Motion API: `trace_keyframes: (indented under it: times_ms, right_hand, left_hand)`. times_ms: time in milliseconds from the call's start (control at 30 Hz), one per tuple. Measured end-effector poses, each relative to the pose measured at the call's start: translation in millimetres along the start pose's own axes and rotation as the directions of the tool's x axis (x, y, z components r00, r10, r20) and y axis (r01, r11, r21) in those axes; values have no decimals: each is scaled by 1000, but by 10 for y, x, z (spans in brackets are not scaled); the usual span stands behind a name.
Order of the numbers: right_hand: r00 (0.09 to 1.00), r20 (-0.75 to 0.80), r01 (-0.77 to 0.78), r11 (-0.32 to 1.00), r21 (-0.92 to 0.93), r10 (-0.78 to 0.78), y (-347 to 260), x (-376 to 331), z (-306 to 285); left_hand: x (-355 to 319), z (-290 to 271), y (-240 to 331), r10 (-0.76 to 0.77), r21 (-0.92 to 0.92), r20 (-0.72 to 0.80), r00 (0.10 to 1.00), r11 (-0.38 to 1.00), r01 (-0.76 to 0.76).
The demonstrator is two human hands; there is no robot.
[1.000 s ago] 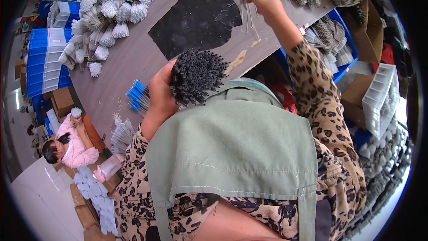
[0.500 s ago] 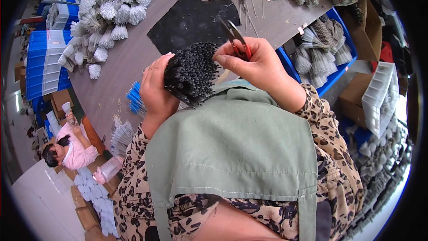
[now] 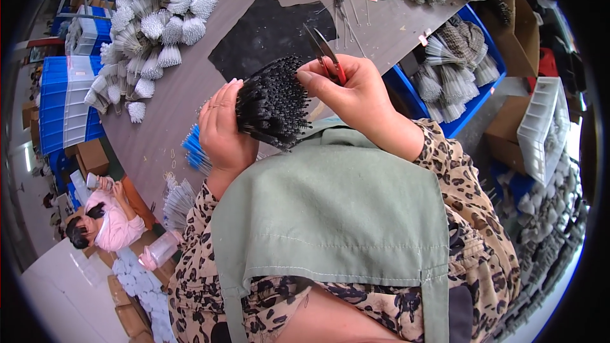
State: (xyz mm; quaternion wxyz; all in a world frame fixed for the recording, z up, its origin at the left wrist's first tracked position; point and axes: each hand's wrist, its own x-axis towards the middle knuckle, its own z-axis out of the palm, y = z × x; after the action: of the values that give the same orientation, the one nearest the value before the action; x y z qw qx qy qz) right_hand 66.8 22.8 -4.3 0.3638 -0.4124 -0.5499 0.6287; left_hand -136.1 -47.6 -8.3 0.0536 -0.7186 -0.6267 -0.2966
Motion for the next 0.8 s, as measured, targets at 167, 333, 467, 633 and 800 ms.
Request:
trace_keyframes:
  times_ms: [167, 333, 467, 633, 800]
  right_hand:
    - [999, -32, -32, 999, 43, 33, -6, -1, 62]
    - [984, 24, -176, 968, 177, 175, -84, -21, 62]
    - [983, 3, -180, 970, 165, 182, -23, 1, 90]
    - [984, -13, -177, 981, 77, 178, 41, 38, 88]
    - [991, -49, -126, 991, 44, 128, 45, 2, 99]
  left_hand:
    - [-12, 12, -34, 48, 53, -13, 999, 997, -47]
    - [-48, -17, -22, 32, 56, 3, 999, 998, -32]
    - [-52, -15, -28, 51, 77, -8, 999, 996, -51]
    - [-40, -11, -28, 91, 127, -11, 996, 988, -89]
    - [-58, 17, -12, 53, 96, 8, 999, 994, -54]
